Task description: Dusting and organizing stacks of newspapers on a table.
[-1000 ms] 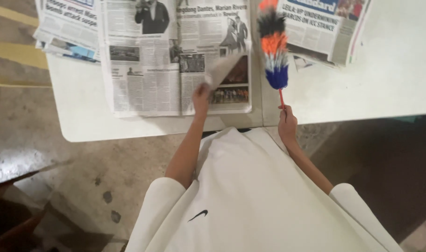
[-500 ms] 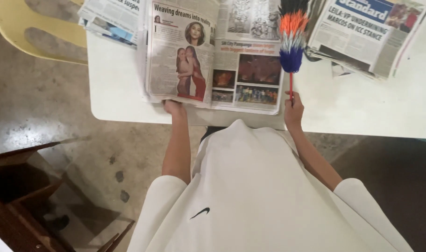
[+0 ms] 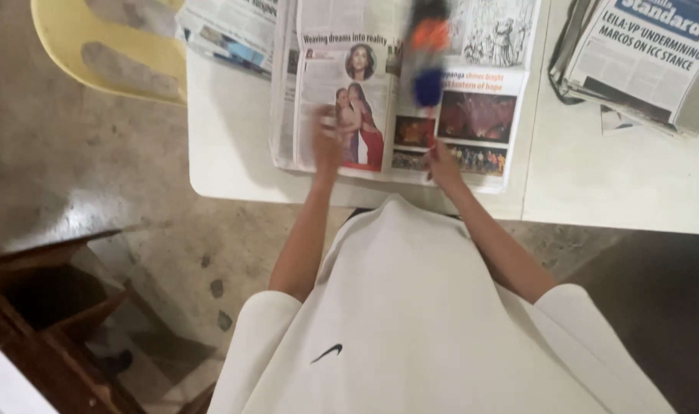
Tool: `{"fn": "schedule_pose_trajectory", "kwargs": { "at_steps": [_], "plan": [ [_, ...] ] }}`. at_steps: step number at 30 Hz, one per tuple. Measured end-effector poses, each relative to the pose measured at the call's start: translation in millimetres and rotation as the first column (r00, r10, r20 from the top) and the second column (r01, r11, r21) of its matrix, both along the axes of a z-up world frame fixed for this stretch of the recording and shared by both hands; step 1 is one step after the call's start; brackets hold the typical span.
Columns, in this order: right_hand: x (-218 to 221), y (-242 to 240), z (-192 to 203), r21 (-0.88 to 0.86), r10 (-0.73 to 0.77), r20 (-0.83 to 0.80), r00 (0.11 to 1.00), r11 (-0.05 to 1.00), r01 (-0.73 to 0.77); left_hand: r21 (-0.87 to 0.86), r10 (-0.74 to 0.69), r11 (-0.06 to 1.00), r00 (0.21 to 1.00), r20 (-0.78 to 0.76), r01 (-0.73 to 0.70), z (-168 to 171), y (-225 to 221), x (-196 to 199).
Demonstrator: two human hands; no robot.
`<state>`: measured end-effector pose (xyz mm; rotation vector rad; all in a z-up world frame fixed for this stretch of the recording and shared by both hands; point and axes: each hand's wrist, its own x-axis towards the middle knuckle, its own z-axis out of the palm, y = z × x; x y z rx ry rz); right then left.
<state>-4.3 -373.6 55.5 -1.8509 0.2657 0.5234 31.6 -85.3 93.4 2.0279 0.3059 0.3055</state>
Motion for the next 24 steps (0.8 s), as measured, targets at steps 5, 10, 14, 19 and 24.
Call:
{"fn": "schedule_pose_trajectory", "kwargs": {
  "at_steps": [5,10,14,19,24],
  "plan": [
    [-3.1,36.5,-34.1,0.224,0.057,-0.050,0.997,0.973,-0.044,0.218,-0.331,0.888,0.892,-0.308,0.405,-90.3,-6.3,2.5],
    [-10.9,45.1,-20.2,0.348,-0.027,0.018,0.999,0.937,0.020,0.233,-0.230,0.880,0.802,-0.552,0.413,-70.8,-0.7,0.0],
    [-23.7,67.8,19.5,0.230,0.032,0.117,0.993,0.971,-0.059,0.073,-0.445,0.888,0.889,-0.105,0.453,-76.3,-16.7,-9.8],
    [-37.1,92.3,56.4,-0.058,0.132,0.124,0.983,0.990,-0.126,-0.550,-0.561,0.755,0.787,-0.256,0.358,-2.9,-62.1,-25.2],
    [-27.9,62.8,31.5,-0.223,0.033,0.028,0.999,0.974,-0.026,-0.160,-0.334,0.941,0.889,-0.314,0.297,-24.3,-53.8,-16.1]
  ]
}}
